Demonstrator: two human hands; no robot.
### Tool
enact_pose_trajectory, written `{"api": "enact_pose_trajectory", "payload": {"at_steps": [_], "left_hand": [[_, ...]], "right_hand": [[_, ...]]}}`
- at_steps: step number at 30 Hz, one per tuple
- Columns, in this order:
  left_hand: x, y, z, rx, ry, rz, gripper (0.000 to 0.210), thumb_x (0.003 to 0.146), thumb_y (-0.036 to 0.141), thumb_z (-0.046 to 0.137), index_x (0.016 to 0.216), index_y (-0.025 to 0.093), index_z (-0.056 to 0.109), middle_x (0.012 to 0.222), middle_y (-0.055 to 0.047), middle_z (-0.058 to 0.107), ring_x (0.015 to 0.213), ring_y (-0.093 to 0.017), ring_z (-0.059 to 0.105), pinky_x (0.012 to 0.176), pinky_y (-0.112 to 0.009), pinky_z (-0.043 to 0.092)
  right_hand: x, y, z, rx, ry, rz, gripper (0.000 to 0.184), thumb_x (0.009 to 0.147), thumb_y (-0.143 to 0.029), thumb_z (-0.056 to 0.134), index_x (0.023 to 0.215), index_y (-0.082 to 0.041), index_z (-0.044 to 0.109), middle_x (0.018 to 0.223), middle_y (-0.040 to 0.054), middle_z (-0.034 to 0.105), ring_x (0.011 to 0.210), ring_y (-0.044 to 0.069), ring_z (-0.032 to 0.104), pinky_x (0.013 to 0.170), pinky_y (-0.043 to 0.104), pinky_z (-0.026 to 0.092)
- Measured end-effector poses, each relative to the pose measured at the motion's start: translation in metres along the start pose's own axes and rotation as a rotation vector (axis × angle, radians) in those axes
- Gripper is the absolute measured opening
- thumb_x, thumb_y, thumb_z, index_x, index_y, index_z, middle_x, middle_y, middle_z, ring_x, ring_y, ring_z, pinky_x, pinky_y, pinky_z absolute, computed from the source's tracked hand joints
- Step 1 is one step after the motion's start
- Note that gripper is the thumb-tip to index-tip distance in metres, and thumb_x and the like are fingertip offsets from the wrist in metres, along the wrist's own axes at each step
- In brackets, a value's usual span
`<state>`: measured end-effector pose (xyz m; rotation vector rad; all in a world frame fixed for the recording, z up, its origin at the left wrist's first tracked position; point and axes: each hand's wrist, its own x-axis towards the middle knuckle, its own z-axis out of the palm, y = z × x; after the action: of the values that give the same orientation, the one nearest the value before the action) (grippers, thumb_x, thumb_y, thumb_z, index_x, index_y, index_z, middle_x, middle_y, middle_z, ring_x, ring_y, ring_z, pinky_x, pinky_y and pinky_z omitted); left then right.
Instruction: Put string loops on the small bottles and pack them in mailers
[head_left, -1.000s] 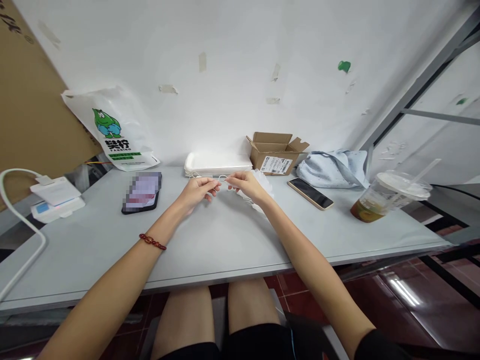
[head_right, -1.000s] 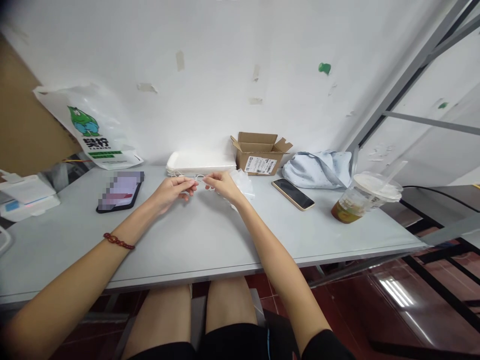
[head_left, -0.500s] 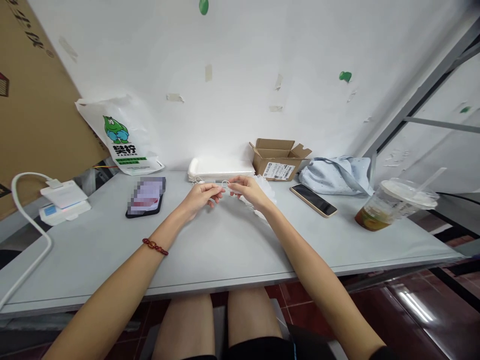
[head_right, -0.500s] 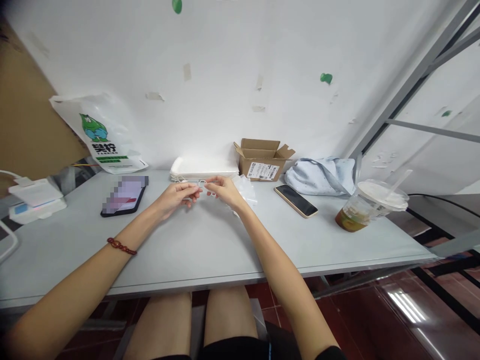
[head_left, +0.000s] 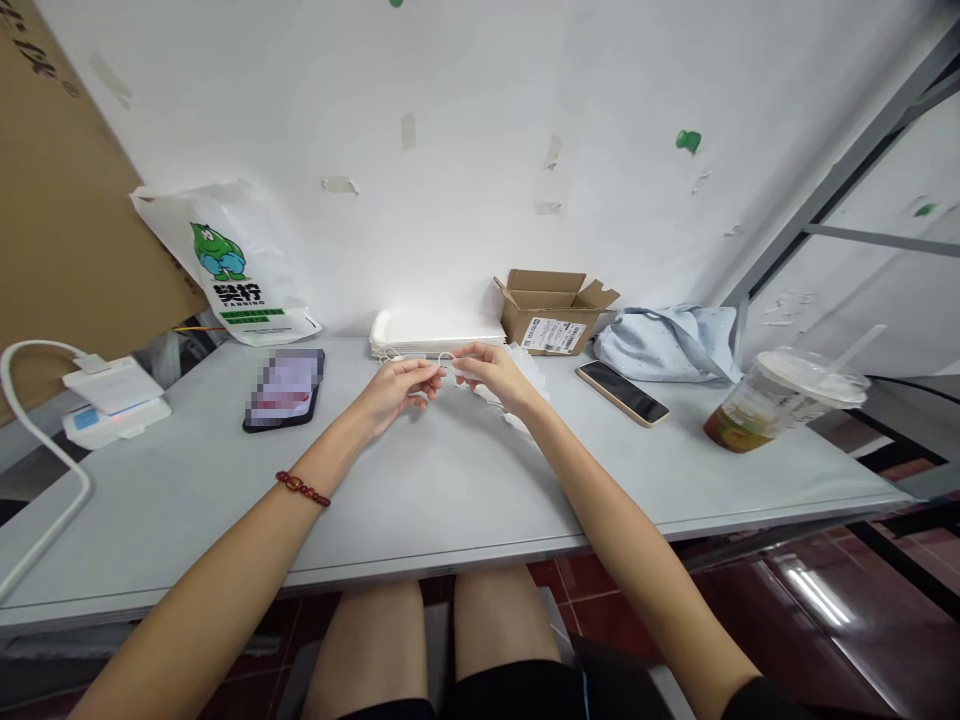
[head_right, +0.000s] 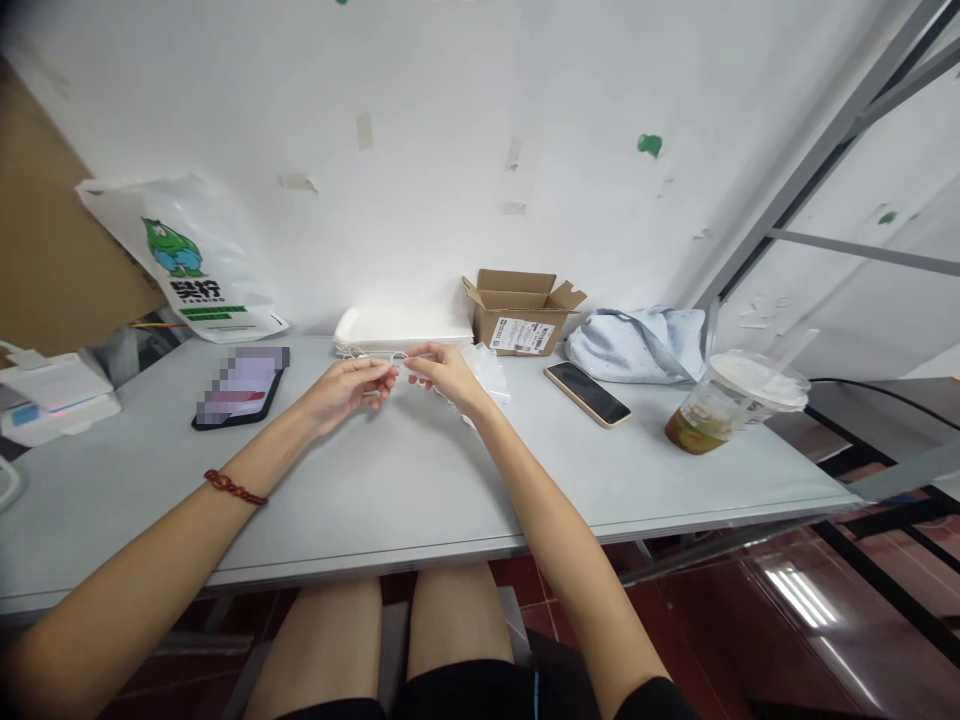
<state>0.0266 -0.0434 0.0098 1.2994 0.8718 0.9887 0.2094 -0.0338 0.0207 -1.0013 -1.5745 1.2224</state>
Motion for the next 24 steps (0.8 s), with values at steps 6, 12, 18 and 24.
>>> {"api": "enact_pose_trajectory", "payload": {"at_steps": [6,12,18,24], "left_hand": [[-0.0001,-0.0008,-0.0002,-0.018,-0.022,-0.003,0.022,0.076,0.036,0.066,0.081,0.014,0.067,0.076,-0.004,0.059,0.064,-0.011,0.053,0.053,-0.023,0.04],[-0.0006,0.0001,0.0013,-0.023,-0.029,-0.005,0.023,0.076,0.036,0.066,0.081,0.014,0.067,0.076,-0.003,0.058,0.063,-0.011,0.052,0.052,-0.023,0.039],[-0.0012,0.0012,0.0027,0.077,-0.012,0.025,0.023,0.073,0.038,0.066,0.073,0.015,0.065,0.075,-0.004,0.058,0.064,-0.012,0.053,0.052,-0.024,0.04],[-0.0017,-0.0006,0.0044,0.17,-0.022,0.046,0.025,0.072,0.041,0.065,0.068,0.016,0.062,0.071,-0.003,0.057,0.061,-0.012,0.053,0.052,-0.025,0.041]], "right_hand": [[-0.0018,-0.0032,-0.0005,0.03,-0.023,-0.003,0.024,0.07,-0.033,0.064,0.086,-0.015,0.061,0.061,-0.0013,0.058,0.061,0.01,0.053,0.054,0.022,0.039],[-0.0033,-0.0049,0.0004,0.059,-0.025,0.006,0.025,0.068,-0.032,0.066,0.086,-0.015,0.061,0.064,-0.0013,0.057,0.063,0.01,0.054,0.051,0.021,0.036],[-0.0025,-0.0017,0.0012,0.025,-0.008,0.045,0.027,0.069,-0.032,0.066,0.091,-0.017,0.06,0.06,-0.0014,0.058,0.054,0.009,0.048,0.045,0.019,0.028],[-0.0036,-0.0021,0.0043,-0.008,-0.002,0.073,0.025,0.069,-0.03,0.065,0.09,-0.017,0.058,0.058,-0.0033,0.057,0.049,0.007,0.042,0.045,0.019,0.026]]}}
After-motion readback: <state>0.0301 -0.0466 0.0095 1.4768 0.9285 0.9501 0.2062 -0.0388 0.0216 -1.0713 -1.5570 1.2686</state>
